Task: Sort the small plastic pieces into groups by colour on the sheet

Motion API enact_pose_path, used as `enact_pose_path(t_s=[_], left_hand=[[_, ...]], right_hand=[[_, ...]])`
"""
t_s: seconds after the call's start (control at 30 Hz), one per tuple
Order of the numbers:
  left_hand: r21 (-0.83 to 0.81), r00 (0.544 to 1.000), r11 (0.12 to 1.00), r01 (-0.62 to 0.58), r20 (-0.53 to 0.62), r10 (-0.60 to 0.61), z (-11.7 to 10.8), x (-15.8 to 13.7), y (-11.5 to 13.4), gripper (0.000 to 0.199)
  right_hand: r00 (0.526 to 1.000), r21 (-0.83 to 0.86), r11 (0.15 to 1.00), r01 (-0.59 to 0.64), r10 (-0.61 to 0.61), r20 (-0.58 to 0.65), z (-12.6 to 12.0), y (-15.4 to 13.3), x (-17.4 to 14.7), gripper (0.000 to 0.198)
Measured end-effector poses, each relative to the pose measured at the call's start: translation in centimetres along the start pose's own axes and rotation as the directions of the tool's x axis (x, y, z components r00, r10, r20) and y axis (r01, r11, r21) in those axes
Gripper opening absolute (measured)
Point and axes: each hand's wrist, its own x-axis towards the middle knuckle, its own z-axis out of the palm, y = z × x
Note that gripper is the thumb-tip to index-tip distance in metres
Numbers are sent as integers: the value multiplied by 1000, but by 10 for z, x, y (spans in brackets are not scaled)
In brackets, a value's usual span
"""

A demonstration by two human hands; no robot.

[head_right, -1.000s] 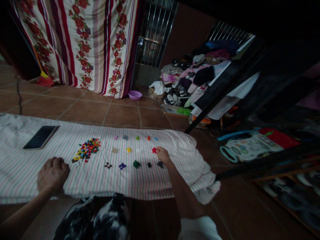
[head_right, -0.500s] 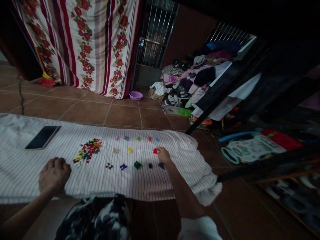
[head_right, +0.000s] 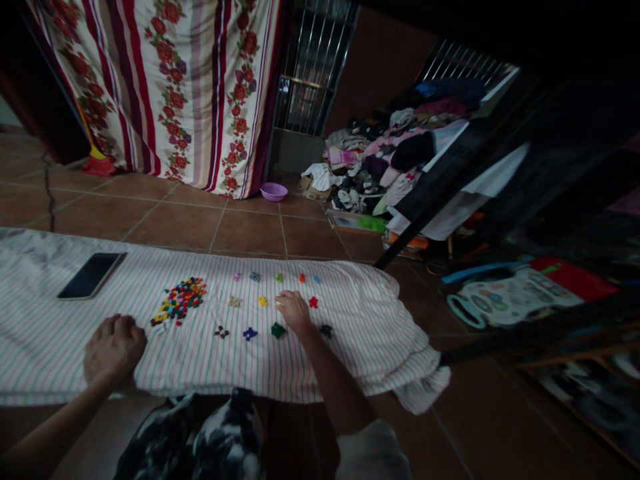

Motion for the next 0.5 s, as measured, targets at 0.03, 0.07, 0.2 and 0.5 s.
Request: enact_pose_path(t_s=[0.03,0.07,0.2,0.5], left_hand=[[-4,1000,1000,0,3,0,0,0,0,35],[-8,1000,1000,-1,4,1,0,0,0,35],[-9,1000,1000,0,-5,0,1,1,-1,36],[-12,999,999,36,32,-36,-1,0,1,36]], right_hand=[[1000,-3,1000,-17,17,-15,2,2,-1,23],[999,0,999,-32,32,-36,5,4,-2,22],[992,28,997,-75,78,-98,10,11,-2,22],[969,0,978,-209,207,-132,13,7,0,22]])
